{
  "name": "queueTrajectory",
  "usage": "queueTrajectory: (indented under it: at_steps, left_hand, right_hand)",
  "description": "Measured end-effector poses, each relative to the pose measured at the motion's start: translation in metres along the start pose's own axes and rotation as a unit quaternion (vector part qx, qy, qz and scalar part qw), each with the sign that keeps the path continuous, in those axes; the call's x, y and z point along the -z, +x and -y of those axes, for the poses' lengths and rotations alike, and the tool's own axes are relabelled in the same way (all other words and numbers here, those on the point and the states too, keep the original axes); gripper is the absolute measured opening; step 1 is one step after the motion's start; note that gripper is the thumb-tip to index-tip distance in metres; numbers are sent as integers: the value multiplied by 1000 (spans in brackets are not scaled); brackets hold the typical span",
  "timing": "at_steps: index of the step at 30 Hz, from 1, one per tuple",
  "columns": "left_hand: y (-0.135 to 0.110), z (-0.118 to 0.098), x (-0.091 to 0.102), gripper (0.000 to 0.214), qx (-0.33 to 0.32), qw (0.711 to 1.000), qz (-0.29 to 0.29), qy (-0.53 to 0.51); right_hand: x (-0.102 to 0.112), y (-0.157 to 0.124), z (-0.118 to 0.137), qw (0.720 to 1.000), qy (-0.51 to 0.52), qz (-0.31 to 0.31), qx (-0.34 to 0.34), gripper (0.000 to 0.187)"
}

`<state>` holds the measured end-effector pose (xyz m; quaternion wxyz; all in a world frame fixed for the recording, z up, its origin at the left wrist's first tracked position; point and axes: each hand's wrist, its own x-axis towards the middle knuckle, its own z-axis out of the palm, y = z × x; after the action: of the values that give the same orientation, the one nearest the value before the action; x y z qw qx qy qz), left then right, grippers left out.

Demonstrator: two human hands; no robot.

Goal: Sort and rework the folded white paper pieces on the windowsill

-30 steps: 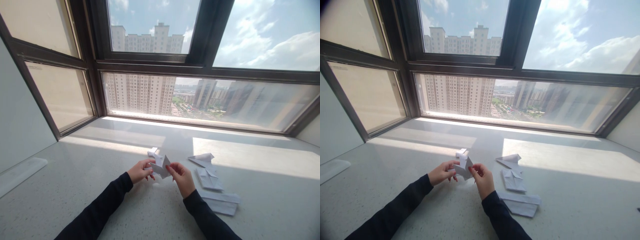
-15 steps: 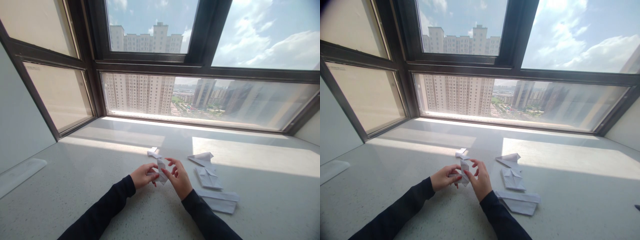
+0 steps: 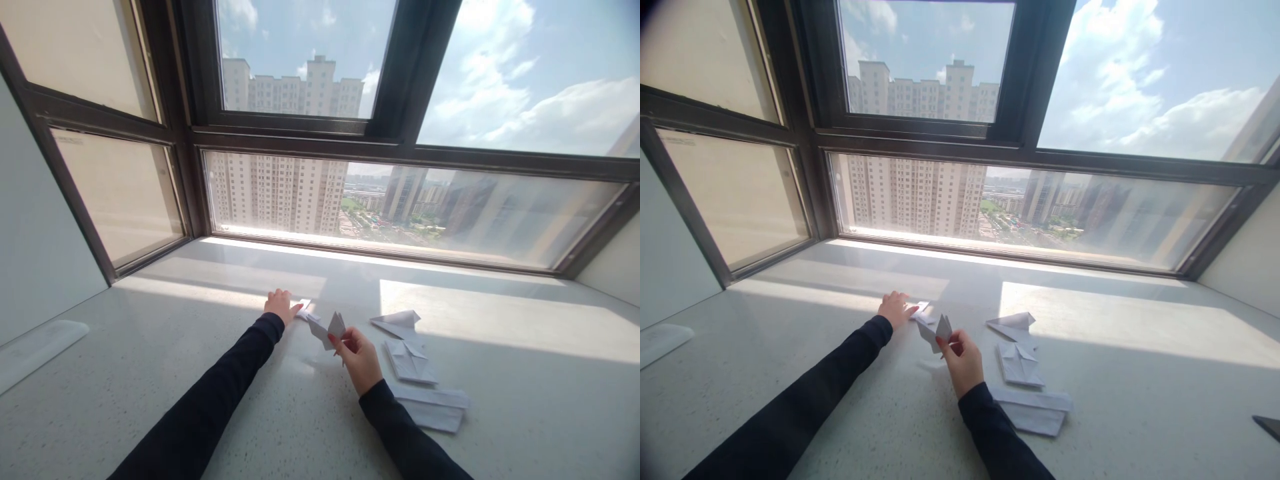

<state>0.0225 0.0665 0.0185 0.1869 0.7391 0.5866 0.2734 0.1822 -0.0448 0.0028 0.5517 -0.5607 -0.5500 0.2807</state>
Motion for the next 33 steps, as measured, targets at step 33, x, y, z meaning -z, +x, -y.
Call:
queueTrajectory:
  at_steps: [33]
  left_hand:
    - [-95, -20, -5, 49, 38, 778, 212, -591]
  right_hand:
    - [-9, -6, 5, 989, 73, 125, -40, 39]
